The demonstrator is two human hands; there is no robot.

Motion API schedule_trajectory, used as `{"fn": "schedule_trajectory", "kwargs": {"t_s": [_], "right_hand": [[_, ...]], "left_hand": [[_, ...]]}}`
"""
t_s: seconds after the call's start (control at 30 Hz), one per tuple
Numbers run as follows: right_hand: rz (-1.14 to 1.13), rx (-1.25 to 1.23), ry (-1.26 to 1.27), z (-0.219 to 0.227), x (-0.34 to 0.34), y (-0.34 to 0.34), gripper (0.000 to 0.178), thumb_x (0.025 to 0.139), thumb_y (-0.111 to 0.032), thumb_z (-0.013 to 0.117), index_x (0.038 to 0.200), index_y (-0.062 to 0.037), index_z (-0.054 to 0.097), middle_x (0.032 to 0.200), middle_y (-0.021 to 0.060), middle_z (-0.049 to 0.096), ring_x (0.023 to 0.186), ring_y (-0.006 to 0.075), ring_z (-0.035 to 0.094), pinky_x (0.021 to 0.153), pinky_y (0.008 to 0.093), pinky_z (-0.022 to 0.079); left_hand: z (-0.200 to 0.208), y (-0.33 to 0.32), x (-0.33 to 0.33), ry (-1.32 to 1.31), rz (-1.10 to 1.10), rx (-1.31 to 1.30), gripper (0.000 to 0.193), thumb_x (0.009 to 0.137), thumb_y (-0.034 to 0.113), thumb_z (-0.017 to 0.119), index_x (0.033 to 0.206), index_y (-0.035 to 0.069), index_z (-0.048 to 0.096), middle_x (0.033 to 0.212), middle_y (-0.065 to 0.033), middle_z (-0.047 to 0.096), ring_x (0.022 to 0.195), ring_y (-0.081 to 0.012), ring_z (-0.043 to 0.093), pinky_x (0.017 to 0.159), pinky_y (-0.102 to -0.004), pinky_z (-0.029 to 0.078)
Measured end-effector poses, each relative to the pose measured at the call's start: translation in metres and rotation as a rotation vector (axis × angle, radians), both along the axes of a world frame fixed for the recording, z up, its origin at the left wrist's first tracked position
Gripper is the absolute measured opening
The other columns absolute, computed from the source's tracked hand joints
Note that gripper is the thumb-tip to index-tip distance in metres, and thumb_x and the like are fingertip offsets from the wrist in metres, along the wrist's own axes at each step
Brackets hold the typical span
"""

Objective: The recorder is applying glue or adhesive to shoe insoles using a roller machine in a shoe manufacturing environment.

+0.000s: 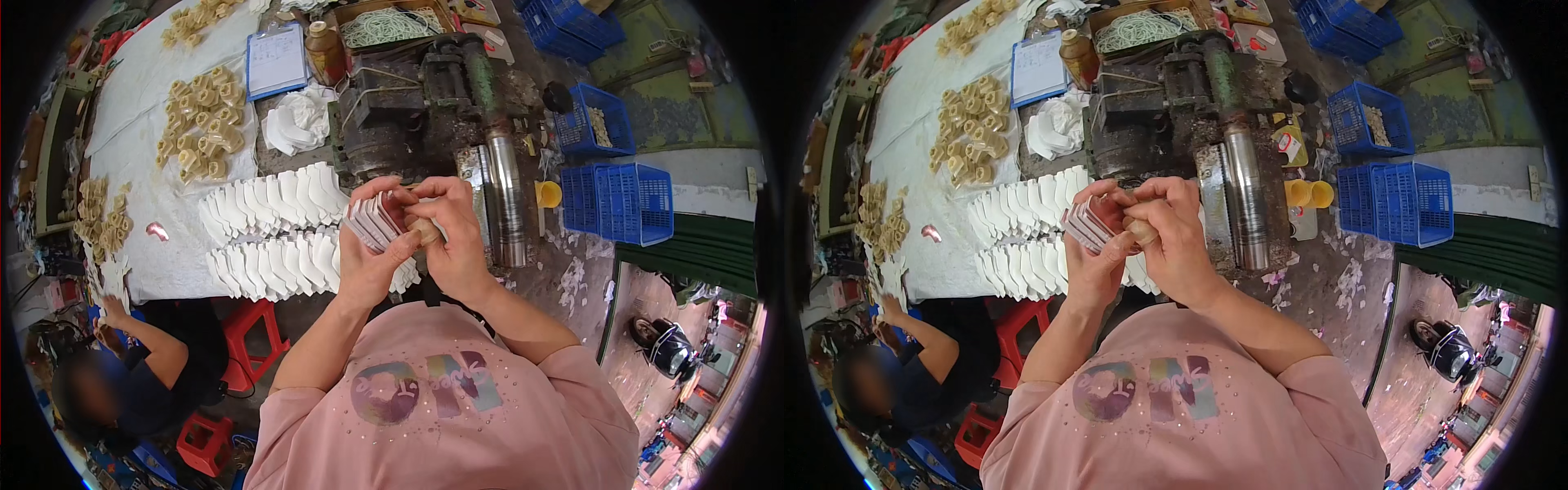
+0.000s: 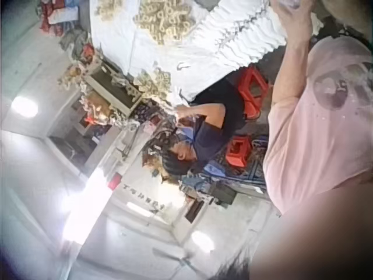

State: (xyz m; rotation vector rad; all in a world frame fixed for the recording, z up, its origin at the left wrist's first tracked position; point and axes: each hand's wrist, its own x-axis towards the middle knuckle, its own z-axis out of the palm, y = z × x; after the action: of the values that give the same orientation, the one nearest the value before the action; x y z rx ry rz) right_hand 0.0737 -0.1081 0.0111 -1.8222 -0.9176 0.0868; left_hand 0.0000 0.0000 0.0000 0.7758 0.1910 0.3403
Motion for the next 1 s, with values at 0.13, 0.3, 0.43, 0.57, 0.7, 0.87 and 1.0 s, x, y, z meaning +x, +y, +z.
{"fn": "schedule_trajectory", "kwargs": {"t_s": [0.13, 0.3, 0.43, 0.57, 0.7, 0.87, 1.0], "right_hand": [[0.048, -0.023, 0.185, 0.005, 0.009, -0.010, 0.020, 0.077, -0.002, 0.061, 0.097, -0.0047, 0.061, 0.106, 0.0119, 0.051, 0.101, 0.0302, 0.045, 0.087, 0.0394, 0.037], [-0.039, -0.037, -0.047, 0.006, 0.006, -0.018, 0.023, 0.075, -0.002, 0.062, 0.098, -0.0067, 0.061, 0.106, 0.0112, 0.052, 0.099, 0.0304, 0.045, 0.085, 0.0404, 0.035], [-0.095, -0.015, -0.159, 0.005, 0.004, -0.020, 0.024, 0.075, -0.003, 0.063, 0.098, -0.0076, 0.060, 0.105, 0.0108, 0.052, 0.098, 0.0295, 0.045, 0.083, 0.0405, 0.034], [-0.111, 0.035, -0.131, 0.003, 0.006, -0.022, 0.017, 0.075, -0.003, 0.063, 0.091, -0.0068, 0.058, 0.101, 0.0106, 0.053, 0.094, 0.0289, 0.046, 0.083, 0.0399, 0.034], [-0.016, 0.183, 0.212, 0.004, 0.009, -0.034, 0.009, 0.079, -0.003, 0.059, 0.087, -0.0052, 0.054, 0.095, 0.0111, 0.054, 0.089, 0.0257, 0.050, 0.079, 0.0353, 0.039], [-0.194, 0.009, 0.320, 0.035, 0.066, -0.104, 0.002, 0.086, -0.005, 0.051, 0.088, -0.0043, 0.052, 0.078, 0.0061, 0.058, 0.075, 0.0141, 0.056, 0.069, 0.0287, 0.044], [-0.157, -0.673, -0.136, 0.034, 0.114, -0.135, 0.007, 0.082, -0.012, 0.057, 0.084, -0.0068, 0.053, 0.070, 0.0083, 0.058, 0.075, 0.0291, 0.056, 0.076, 0.0399, 0.037]], "left_hand": [[0.004, -0.005, 0.005, 0.012, -0.029, 0.013, 0.066, 0.074, 0.013, 0.077, 0.127, 0.002, 0.038, 0.113, -0.0089, 0.052, 0.101, -0.0157, 0.055, 0.085, -0.0297, 0.048], [0.006, -0.017, 0.011, 0.004, -0.015, 0.044, 0.067, 0.073, 0.016, 0.078, 0.125, 0.001, 0.039, 0.111, -0.0086, 0.053, 0.100, -0.0158, 0.055, 0.086, -0.0296, 0.047], [0.004, -0.023, 0.015, 0.003, 0.030, 0.066, 0.066, 0.074, 0.018, 0.078, 0.124, 0.001, 0.040, 0.110, -0.0083, 0.054, 0.098, -0.0159, 0.055, 0.087, -0.0299, 0.046], [0.006, -0.027, 0.016, 0.066, 0.046, 0.076, 0.064, 0.074, 0.019, 0.078, 0.122, 0.001, 0.040, 0.105, -0.0075, 0.055, 0.094, -0.0155, 0.055, 0.083, -0.0290, 0.048], [0.008, -0.029, 0.017, 0.111, 0.034, -0.027, 0.056, 0.075, 0.014, 0.075, 0.119, 0.002, 0.042, 0.099, -0.0055, 0.055, 0.089, -0.0145, 0.056, 0.078, -0.0278, 0.049], [-0.007, -0.002, 0.024, 0.419, 0.145, 0.259, 0.041, 0.076, 0.000, 0.061, 0.115, 0.004, 0.046, 0.089, -0.0022, 0.053, 0.076, -0.0108, 0.054, 0.067, -0.0244, 0.046], [-0.014, -0.024, 0.028, 0.359, -0.170, 0.860, 0.056, 0.067, -0.004, 0.063, 0.119, 0.006, 0.045, 0.102, -0.0114, 0.049, 0.092, -0.0246, 0.052, 0.080, -0.0337, 0.045]]}}
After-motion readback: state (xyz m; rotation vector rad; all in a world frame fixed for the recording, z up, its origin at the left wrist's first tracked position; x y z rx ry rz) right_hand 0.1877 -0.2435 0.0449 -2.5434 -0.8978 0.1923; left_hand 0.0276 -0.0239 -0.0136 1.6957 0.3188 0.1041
